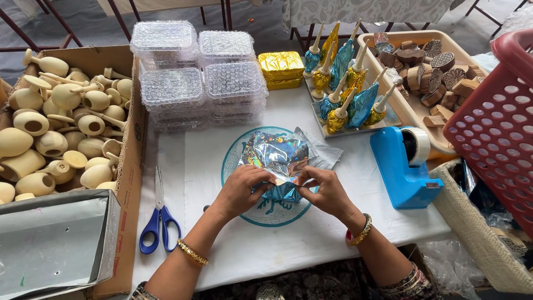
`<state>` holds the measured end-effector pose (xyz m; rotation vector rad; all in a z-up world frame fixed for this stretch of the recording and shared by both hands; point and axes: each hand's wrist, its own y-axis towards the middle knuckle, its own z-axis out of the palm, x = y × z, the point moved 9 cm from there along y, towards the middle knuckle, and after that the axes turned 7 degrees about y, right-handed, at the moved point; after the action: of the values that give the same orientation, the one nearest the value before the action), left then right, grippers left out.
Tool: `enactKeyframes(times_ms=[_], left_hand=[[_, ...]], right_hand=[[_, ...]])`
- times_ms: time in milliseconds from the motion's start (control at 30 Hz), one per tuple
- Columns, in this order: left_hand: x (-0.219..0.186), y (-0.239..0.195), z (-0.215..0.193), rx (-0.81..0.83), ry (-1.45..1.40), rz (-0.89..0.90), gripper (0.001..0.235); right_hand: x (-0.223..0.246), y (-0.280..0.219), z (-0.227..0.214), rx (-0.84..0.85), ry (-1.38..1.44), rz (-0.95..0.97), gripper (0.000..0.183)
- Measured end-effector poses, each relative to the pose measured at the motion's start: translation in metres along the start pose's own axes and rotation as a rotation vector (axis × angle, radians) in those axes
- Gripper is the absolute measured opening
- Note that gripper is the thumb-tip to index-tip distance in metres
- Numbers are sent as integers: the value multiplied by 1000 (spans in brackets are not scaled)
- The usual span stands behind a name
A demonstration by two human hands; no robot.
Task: The person wipes a wooden decorative object with a cloth, then wraps it in shiny blue foil paper. They fold the foil around the object and secure it with tape from a dispenser.
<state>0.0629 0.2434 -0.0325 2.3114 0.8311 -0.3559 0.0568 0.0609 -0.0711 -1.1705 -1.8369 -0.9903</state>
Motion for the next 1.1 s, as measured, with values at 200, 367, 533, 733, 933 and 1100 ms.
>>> enactKeyframes(times_ms=[200,367,533,733,933,1100], left_hand=[[3,-1,1,52,-40,-72,14],[9,-3,6,79,-33,-113,8],[4,-3,3,56,-29,-74,11],[-1,-1,1,65,-19,-61,9],[1,-1,0,80,-26,-60,8],[-3,-1,-3,87,-49,-38,9]], right_hand=[[33,0,1,18,-44,-46,21],[43,-4,16,158,-78,-182,56],[-31,-4,9,151,82,171,28],[-26,-6,14,287,96,84,19],[7,-8,19,407,17,24,24],[9,-11,18,432,26,-2,23]])
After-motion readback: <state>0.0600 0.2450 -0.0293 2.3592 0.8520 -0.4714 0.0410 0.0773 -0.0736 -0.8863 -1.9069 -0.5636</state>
